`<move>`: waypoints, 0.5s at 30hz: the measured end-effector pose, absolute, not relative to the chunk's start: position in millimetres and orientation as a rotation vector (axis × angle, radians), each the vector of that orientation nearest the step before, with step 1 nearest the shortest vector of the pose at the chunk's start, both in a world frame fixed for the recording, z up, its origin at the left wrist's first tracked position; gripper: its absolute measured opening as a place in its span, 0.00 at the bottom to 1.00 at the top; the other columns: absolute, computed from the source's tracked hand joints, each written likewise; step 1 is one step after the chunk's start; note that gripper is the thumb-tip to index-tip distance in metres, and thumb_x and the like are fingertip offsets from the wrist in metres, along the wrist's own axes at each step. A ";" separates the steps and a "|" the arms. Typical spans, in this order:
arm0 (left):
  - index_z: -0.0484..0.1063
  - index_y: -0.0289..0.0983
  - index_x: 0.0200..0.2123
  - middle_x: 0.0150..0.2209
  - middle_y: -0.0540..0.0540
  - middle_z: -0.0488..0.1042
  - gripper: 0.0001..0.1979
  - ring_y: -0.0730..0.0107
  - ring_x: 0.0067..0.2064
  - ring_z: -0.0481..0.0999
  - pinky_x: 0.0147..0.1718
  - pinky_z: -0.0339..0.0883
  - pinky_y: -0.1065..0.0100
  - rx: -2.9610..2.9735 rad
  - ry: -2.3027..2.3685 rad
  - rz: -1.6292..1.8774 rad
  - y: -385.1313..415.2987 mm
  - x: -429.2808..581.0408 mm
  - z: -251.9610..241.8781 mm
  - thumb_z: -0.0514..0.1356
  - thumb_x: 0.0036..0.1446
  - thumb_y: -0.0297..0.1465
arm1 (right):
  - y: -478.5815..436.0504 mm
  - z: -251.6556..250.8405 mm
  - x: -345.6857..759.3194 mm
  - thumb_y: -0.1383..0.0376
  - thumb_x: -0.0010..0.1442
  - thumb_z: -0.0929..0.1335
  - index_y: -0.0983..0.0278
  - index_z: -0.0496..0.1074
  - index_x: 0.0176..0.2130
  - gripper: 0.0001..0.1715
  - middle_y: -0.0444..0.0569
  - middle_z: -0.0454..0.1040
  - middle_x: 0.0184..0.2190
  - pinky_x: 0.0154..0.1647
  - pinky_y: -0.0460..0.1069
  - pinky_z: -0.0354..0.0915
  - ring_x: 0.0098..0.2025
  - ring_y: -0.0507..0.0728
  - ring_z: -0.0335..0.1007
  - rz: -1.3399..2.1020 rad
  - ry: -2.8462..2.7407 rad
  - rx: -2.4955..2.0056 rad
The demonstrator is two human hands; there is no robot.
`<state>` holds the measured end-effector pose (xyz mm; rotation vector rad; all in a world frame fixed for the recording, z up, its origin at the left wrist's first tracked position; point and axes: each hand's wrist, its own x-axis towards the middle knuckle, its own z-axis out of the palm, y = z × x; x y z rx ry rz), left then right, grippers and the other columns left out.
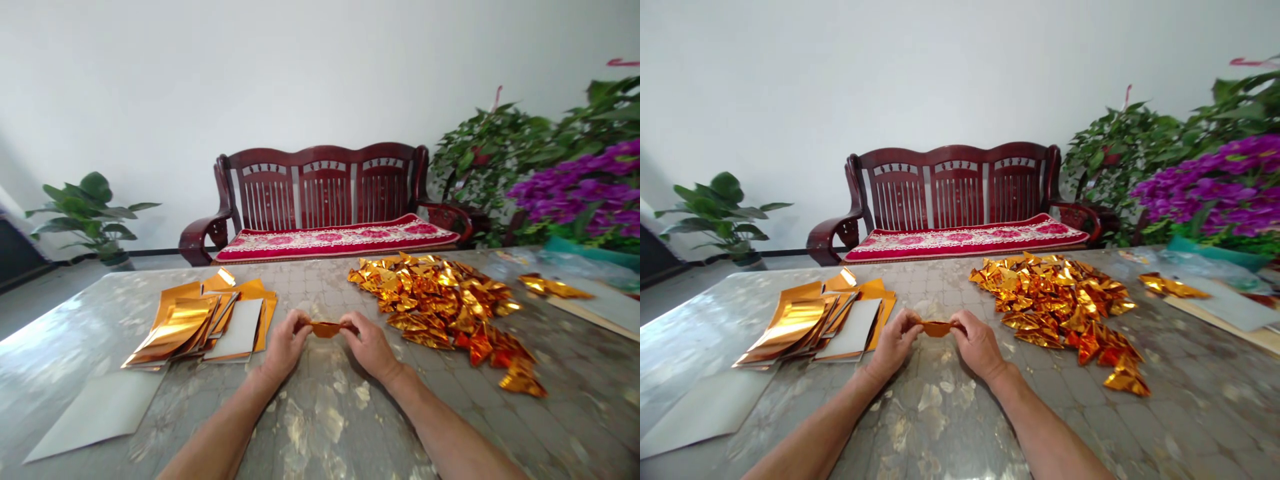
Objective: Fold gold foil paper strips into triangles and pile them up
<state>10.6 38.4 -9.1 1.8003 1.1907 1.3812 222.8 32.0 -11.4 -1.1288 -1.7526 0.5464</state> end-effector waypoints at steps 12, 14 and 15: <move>0.75 0.40 0.36 0.35 0.45 0.73 0.09 0.65 0.39 0.72 0.41 0.64 0.68 2.166 0.980 1.190 37.7 0.8 -7.1 0.55 0.62 0.28 | 32.5 -7.1 227.7 0.71 0.60 0.65 0.59 0.73 0.36 0.09 0.45 0.76 0.34 0.40 0.48 0.63 0.37 0.55 0.72 0.461 -2.040 -1.074; 0.74 0.39 0.35 0.35 0.46 0.72 0.08 0.66 0.39 0.72 0.41 0.65 0.68 2.204 0.982 1.189 39.0 1.1 -9.9 0.54 0.62 0.26 | 31.4 -5.4 228.5 0.72 0.60 0.65 0.60 0.73 0.36 0.10 0.45 0.76 0.34 0.40 0.47 0.62 0.38 0.55 0.72 0.451 -2.086 -1.076; 0.73 0.38 0.34 0.35 0.46 0.71 0.08 0.67 0.39 0.72 0.41 0.65 0.68 2.217 0.991 1.186 39.3 1.3 -11.0 0.54 0.61 0.25 | 30.7 -4.6 229.1 0.73 0.59 0.65 0.60 0.73 0.37 0.10 0.45 0.76 0.35 0.40 0.47 0.62 0.38 0.54 0.72 0.444 -2.110 -1.079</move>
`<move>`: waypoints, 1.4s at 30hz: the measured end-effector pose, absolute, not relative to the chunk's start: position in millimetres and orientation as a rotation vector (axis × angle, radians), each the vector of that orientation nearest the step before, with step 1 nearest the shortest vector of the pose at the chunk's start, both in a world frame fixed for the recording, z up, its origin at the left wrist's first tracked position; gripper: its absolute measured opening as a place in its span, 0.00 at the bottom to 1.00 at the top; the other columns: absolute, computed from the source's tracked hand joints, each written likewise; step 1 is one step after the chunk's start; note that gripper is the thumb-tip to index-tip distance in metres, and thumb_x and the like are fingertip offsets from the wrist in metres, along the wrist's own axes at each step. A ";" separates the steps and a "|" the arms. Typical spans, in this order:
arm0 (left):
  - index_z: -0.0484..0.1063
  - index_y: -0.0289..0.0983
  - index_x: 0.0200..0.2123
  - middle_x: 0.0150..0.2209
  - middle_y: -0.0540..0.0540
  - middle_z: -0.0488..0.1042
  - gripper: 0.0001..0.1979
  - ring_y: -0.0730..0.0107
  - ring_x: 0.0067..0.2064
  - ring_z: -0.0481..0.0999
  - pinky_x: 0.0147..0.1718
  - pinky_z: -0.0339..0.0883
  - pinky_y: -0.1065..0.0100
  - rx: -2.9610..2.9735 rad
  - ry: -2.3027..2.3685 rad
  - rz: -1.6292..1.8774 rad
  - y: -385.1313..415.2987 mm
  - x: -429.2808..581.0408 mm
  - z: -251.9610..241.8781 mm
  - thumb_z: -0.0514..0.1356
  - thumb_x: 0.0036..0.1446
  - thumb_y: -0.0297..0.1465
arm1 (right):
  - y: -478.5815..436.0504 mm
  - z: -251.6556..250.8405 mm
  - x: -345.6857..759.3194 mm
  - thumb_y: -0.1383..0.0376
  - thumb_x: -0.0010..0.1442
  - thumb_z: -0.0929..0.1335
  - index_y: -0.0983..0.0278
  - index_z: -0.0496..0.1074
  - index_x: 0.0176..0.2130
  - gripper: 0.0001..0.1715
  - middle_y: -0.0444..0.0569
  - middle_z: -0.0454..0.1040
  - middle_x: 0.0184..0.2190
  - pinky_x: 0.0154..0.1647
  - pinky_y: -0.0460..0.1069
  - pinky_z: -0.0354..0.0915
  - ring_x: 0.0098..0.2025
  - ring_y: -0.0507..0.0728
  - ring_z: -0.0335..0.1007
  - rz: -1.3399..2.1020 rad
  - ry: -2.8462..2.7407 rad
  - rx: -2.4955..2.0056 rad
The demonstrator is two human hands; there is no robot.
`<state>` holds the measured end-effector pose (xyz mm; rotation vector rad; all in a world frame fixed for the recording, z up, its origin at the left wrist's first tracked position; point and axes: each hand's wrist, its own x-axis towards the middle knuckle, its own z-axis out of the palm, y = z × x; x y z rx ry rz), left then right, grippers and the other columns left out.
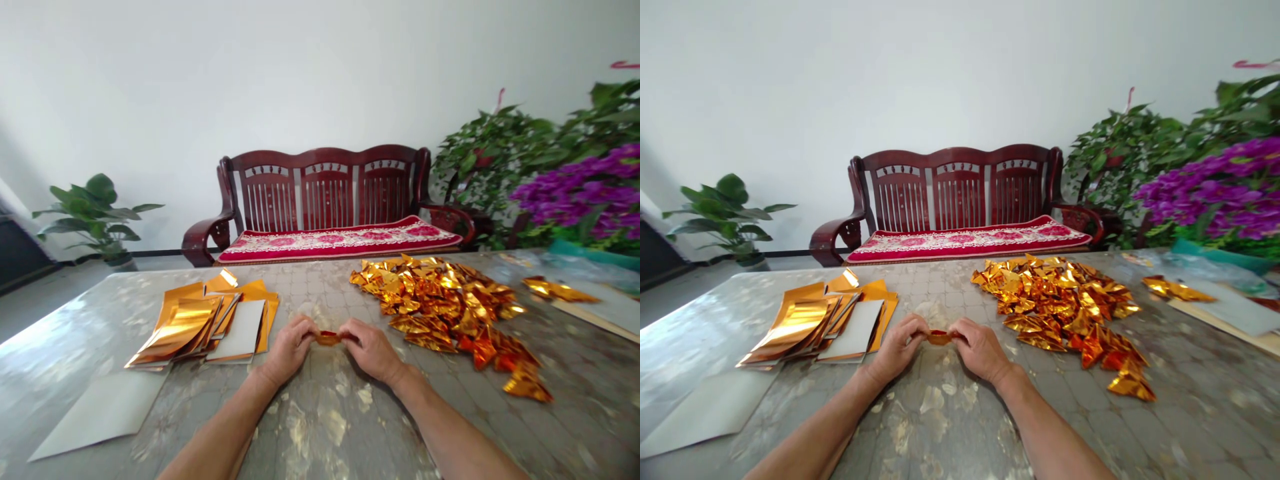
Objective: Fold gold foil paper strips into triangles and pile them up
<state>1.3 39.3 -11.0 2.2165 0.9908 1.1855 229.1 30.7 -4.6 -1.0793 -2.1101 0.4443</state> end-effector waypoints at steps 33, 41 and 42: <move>0.74 0.38 0.38 0.31 0.50 0.79 0.08 0.70 0.32 0.78 0.34 0.67 0.71 1.766 1.448 1.211 32.7 33.6 -11.2 0.60 0.52 0.26 | 29.1 -9.8 202.5 0.67 0.50 0.66 0.62 0.70 0.35 0.08 0.44 0.76 0.29 0.35 0.48 0.65 0.31 0.55 0.73 0.706 -1.534 -1.420; 0.79 0.35 0.34 0.25 0.49 0.78 0.08 0.72 0.22 0.73 0.24 0.66 0.72 1.407 1.450 1.143 40.1 43.3 -12.4 0.62 0.50 0.30 | 38.8 -19.9 200.8 0.61 0.50 0.67 0.64 0.73 0.37 0.14 0.48 0.77 0.31 0.35 0.50 0.67 0.34 0.58 0.73 0.909 -1.349 -1.336; 0.79 0.34 0.35 0.26 0.49 0.79 0.09 0.73 0.22 0.73 0.24 0.66 0.72 1.358 1.428 1.164 40.8 44.7 -12.6 0.63 0.49 0.30 | 39.1 -21.1 200.3 0.61 0.51 0.67 0.64 0.73 0.38 0.14 0.48 0.77 0.31 0.35 0.50 0.67 0.34 0.57 0.73 0.917 -1.327 -1.322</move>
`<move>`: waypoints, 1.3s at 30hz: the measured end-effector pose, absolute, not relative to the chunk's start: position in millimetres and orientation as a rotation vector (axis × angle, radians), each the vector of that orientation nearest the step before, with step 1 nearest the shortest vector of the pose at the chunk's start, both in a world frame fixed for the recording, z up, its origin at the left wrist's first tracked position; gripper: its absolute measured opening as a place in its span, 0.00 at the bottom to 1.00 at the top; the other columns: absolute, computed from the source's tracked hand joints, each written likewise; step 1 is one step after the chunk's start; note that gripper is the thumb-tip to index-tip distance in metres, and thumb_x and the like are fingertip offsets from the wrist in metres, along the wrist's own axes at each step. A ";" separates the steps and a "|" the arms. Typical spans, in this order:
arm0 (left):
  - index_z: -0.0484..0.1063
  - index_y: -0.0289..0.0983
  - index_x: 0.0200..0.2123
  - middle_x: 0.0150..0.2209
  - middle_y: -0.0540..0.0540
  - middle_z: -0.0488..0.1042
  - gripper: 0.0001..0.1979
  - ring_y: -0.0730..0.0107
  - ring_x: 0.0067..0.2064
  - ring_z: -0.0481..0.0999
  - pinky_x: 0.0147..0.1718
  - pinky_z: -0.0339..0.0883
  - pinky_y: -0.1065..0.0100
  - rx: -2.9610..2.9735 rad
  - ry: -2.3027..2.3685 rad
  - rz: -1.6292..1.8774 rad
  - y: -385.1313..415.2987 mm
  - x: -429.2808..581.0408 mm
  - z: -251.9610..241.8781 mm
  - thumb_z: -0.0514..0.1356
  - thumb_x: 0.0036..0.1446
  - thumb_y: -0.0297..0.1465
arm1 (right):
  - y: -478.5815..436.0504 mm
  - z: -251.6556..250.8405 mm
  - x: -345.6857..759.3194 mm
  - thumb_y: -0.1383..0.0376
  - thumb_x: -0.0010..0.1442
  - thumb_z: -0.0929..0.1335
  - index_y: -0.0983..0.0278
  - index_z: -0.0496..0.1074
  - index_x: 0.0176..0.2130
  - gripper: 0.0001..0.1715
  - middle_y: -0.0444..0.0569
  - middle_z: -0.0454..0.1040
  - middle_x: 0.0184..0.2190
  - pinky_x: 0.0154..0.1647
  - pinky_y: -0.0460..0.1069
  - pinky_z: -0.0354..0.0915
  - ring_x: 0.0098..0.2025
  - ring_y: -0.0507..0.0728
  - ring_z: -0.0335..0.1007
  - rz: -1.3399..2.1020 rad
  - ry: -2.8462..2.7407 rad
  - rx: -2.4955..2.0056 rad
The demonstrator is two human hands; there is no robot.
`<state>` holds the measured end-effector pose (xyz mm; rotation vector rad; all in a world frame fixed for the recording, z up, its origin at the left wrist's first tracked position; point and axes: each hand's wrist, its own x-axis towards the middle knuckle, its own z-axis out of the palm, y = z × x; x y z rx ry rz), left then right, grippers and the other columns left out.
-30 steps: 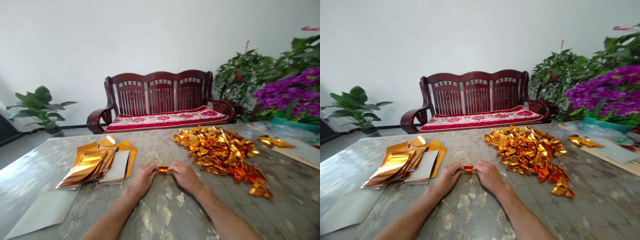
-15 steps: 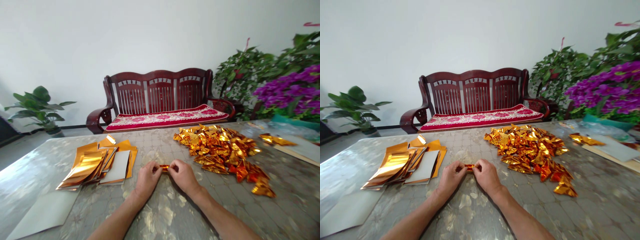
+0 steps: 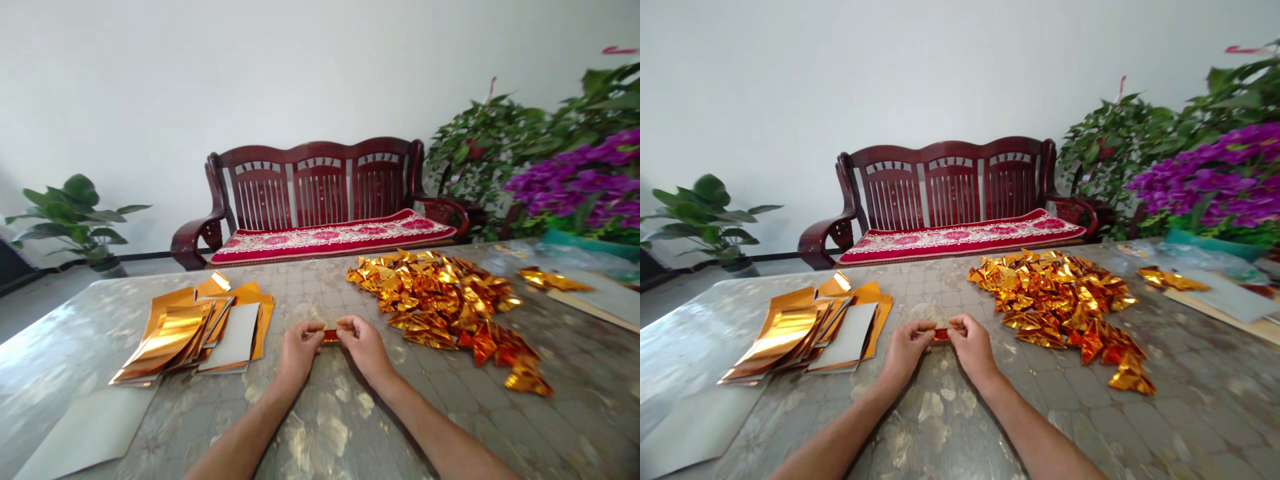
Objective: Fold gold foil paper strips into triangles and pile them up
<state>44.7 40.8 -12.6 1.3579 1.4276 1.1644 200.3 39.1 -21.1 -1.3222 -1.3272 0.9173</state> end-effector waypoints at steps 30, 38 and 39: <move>0.79 0.36 0.31 0.30 0.48 0.79 0.07 0.67 0.32 0.76 0.35 0.67 0.68 1.419 1.425 1.408 37.7 48.6 -15.2 0.61 0.49 0.29 | 31.8 -9.1 191.6 0.61 0.51 0.66 0.65 0.74 0.36 0.13 0.44 0.76 0.23 0.26 0.47 0.68 0.23 0.53 0.72 1.208 -1.137 -1.232; 0.78 0.33 0.31 0.20 0.52 0.74 0.10 0.75 0.22 0.70 0.23 0.60 0.74 1.039 1.296 1.355 43.2 47.1 -18.0 0.65 0.42 0.30 | 34.1 -10.0 186.6 0.63 0.48 0.67 0.62 0.70 0.33 0.09 0.44 0.75 0.23 0.27 0.49 0.69 0.25 0.55 0.73 1.079 -1.163 -1.228; 0.77 0.33 0.31 0.19 0.52 0.73 0.11 0.76 0.21 0.69 0.22 0.60 0.75 0.985 1.250 1.353 42.9 47.5 -17.7 0.66 0.41 0.30 | 34.5 -10.6 186.3 0.63 0.48 0.67 0.61 0.68 0.32 0.08 0.43 0.75 0.23 0.26 0.48 0.69 0.25 0.55 0.73 1.070 -1.158 -1.221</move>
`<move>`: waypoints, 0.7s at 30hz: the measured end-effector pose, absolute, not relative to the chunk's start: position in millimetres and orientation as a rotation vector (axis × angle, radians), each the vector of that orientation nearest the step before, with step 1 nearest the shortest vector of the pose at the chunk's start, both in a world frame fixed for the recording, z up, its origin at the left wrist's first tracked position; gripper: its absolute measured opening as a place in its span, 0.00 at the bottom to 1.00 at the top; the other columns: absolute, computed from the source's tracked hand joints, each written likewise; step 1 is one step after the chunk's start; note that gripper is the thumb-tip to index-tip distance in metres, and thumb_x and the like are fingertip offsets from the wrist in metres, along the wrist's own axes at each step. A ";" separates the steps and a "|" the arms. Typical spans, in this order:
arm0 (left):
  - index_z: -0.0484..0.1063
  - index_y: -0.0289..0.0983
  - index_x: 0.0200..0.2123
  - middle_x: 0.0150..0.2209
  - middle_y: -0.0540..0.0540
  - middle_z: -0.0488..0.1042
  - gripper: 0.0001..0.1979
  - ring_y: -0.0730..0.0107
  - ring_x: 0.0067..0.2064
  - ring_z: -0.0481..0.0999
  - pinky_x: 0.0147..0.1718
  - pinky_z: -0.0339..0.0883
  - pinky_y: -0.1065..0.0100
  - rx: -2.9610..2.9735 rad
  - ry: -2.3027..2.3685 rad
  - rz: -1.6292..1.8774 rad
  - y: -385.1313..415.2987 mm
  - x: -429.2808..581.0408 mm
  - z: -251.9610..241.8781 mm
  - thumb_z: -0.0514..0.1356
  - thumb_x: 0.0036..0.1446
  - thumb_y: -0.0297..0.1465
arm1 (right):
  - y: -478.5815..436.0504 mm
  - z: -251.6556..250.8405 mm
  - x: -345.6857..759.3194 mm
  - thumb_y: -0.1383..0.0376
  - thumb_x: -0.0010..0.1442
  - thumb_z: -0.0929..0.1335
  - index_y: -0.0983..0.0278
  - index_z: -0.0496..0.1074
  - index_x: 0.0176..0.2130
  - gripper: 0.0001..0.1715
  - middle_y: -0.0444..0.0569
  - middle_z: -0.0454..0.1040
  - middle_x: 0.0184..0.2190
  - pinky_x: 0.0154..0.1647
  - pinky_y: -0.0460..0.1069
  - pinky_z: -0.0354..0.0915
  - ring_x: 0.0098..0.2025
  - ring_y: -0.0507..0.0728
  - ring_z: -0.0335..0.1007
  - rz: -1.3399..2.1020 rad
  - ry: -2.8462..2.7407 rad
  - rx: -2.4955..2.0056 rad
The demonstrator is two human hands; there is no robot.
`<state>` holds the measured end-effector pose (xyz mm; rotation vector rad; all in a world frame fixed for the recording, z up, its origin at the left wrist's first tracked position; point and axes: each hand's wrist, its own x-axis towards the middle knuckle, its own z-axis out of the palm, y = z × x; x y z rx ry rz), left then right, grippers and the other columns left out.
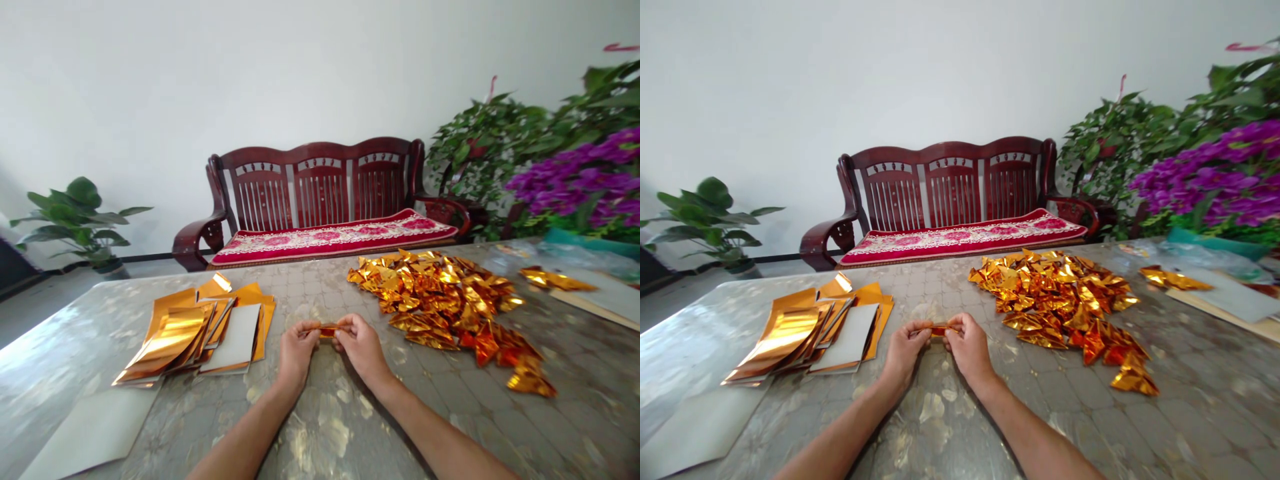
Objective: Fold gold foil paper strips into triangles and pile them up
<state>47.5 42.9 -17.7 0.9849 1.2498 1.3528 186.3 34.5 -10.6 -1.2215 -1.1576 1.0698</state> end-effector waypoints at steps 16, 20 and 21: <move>0.71 0.32 0.30 0.19 0.51 0.74 0.18 0.79 0.18 0.70 0.20 0.64 0.77 0.872 1.129 1.236 39.2 54.5 -9.7 0.71 0.42 0.38 | 31.7 -5.6 191.6 0.60 0.49 0.69 0.63 0.71 0.30 0.09 0.45 0.76 0.23 0.28 0.50 0.71 0.26 0.57 0.74 1.121 -1.069 -1.267; 0.72 0.32 0.30 0.18 0.51 0.73 0.20 0.79 0.18 0.68 0.20 0.62 0.77 0.926 1.149 1.251 38.0 55.4 -9.3 0.70 0.41 0.42 | 32.2 -6.7 191.8 0.59 0.49 0.69 0.63 0.71 0.30 0.10 0.45 0.75 0.22 0.26 0.49 0.70 0.24 0.56 0.73 1.156 -1.053 -1.260; 0.72 0.32 0.30 0.18 0.51 0.73 0.20 0.79 0.18 0.68 0.20 0.61 0.77 0.932 1.154 1.252 37.6 55.5 -8.8 0.70 0.41 0.42 | 32.2 -7.1 191.8 0.59 0.49 0.69 0.64 0.72 0.30 0.11 0.45 0.75 0.22 0.26 0.49 0.70 0.24 0.56 0.73 1.168 -1.050 -1.252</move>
